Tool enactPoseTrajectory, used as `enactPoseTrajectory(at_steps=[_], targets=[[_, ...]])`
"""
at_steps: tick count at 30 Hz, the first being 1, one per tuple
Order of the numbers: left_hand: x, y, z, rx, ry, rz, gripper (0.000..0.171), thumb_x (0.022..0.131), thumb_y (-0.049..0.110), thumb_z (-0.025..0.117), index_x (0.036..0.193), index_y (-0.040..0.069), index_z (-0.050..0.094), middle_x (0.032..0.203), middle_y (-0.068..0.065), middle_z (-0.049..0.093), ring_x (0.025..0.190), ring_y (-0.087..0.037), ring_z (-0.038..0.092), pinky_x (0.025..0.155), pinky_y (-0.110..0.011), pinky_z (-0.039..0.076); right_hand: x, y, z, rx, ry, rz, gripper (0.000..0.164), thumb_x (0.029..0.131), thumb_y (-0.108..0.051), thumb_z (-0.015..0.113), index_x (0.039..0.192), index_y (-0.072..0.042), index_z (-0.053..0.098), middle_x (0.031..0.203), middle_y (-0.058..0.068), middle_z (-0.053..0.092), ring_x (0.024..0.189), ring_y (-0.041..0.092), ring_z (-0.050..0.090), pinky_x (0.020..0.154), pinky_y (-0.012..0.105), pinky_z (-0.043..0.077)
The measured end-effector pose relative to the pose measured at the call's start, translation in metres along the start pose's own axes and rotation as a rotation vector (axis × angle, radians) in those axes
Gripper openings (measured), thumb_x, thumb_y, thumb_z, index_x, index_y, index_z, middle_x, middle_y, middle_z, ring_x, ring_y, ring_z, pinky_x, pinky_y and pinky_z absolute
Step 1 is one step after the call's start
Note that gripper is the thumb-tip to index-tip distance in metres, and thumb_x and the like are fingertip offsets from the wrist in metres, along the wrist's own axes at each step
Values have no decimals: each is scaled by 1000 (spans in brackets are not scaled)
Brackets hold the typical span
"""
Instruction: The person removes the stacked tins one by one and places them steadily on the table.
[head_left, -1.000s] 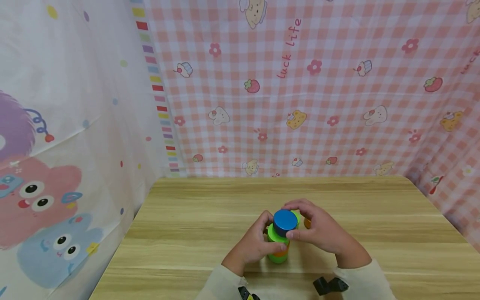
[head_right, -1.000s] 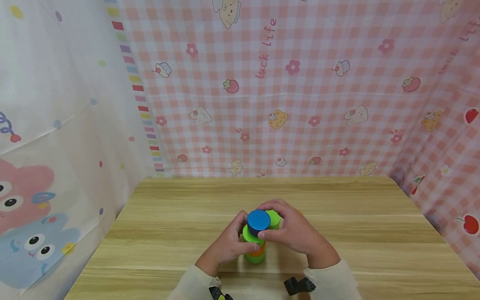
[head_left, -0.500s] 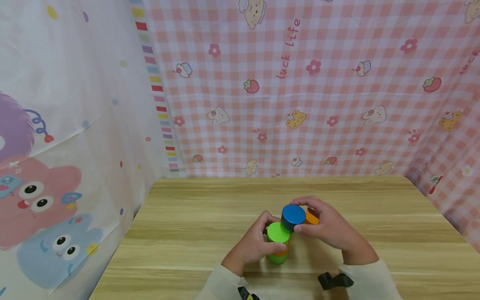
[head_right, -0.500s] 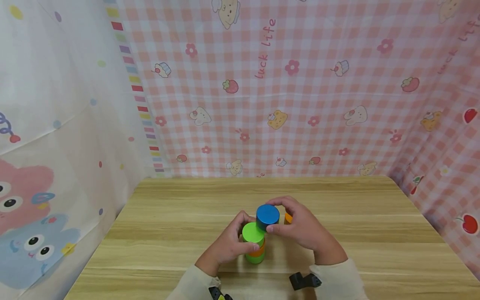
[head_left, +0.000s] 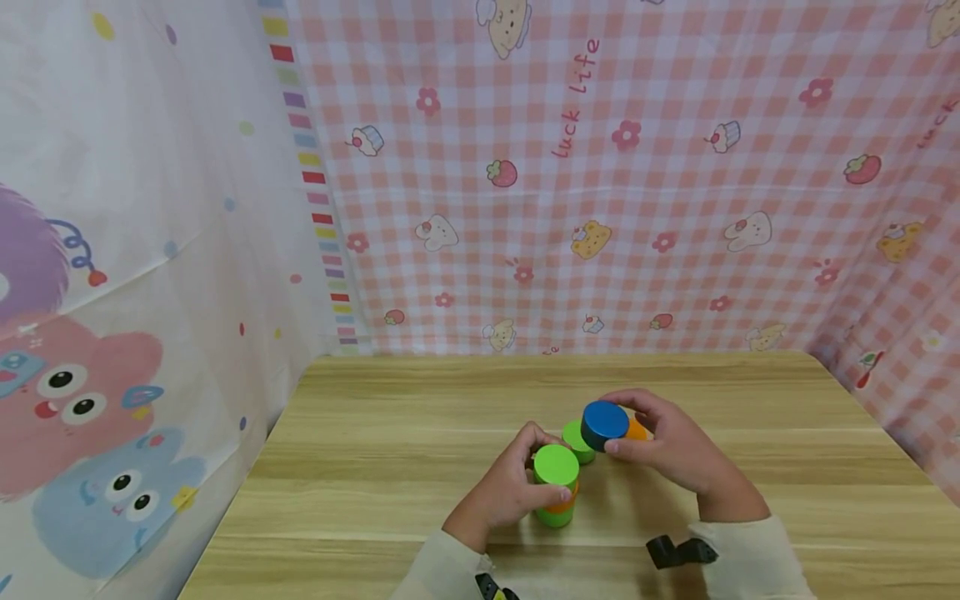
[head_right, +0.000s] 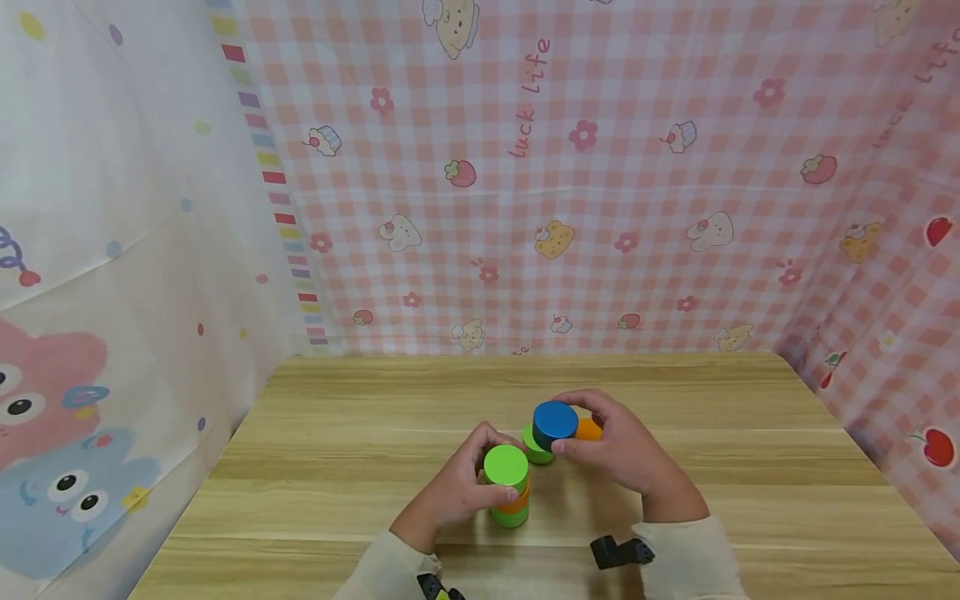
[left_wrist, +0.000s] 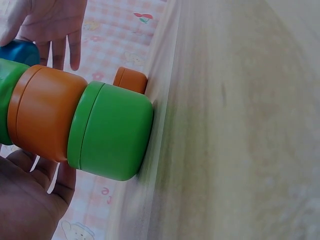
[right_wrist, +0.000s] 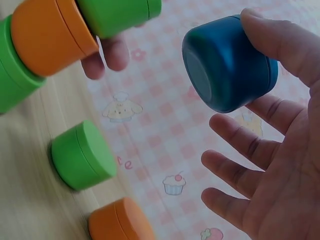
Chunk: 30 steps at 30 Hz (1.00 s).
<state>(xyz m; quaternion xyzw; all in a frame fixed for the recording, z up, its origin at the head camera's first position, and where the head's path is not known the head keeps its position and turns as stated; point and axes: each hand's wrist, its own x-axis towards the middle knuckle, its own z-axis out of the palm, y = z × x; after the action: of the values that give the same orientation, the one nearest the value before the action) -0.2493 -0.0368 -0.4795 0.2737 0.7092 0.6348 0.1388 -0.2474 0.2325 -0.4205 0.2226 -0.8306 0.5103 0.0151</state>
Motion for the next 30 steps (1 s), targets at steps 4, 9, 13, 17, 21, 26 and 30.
enactPoseTrajectory(at_steps=[4, 9, 13, 17, 21, 26, 30], targets=[[-1, 0, 0, 4, 1, -7, 46, 88, 12, 81, 121, 9, 50, 137, -2, 59, 121, -15, 56, 104, -34, 47, -1, 5, -5, 3, 14, 6, 43, 94, -16, 80, 133, -7, 65, 129, 12, 70, 136, 28, 54, 113, 79, 26], [-1, 1, 0, -5, -3, -14, 45, 89, 11, 80, 122, 9, 49, 138, -4, 58, 123, -15, 56, 103, -34, 47, -2, 9, -12, 16, 33, 20, 40, 95, -15, 78, 132, -7, 65, 128, 13, 71, 133, 11, 52, 113, 80, 25], [-1, 2, 1, -14, 0, -27, 45, 89, 12, 80, 122, 12, 50, 139, -2, 58, 123, -17, 56, 103, -34, 49, -4, 11, -17, 14, 47, 44, 42, 96, -16, 77, 134, -4, 64, 130, 16, 70, 134, 18, 50, 114, 78, 25], [-1, 2, 1, -17, 6, -37, 45, 89, 13, 81, 122, 15, 51, 139, 1, 59, 122, -18, 57, 103, -36, 49, -6, 16, -22, -4, 59, 69, 46, 97, -17, 77, 138, -2, 61, 133, 18, 68, 132, 14, 51, 114, 77, 27], [-2, 2, 1, -17, 8, -35, 45, 89, 13, 82, 122, 16, 51, 138, 2, 59, 122, -18, 57, 104, -37, 48, -7, 20, -26, -7, 64, 93, 48, 98, -18, 76, 140, -1, 59, 135, 21, 66, 138, 36, 49, 114, 78, 27], [-2, 1, 1, -27, 6, -35, 45, 89, 12, 81, 122, 15, 51, 138, 1, 59, 122, -18, 58, 103, -36, 49, -10, 24, -31, 8, 75, 127, 52, 99, -20, 76, 142, 0, 57, 137, 25, 63, 142, 48, 44, 114, 78, 26], [-2, 0, 1, -28, 7, -34, 45, 89, 12, 81, 122, 15, 51, 139, 0, 59, 121, -18, 58, 102, -34, 50, -11, 28, -34, 11, 90, 150, 52, 99, -20, 75, 143, 0, 56, 140, 25, 61, 143, 46, 42, 114, 78, 26]])
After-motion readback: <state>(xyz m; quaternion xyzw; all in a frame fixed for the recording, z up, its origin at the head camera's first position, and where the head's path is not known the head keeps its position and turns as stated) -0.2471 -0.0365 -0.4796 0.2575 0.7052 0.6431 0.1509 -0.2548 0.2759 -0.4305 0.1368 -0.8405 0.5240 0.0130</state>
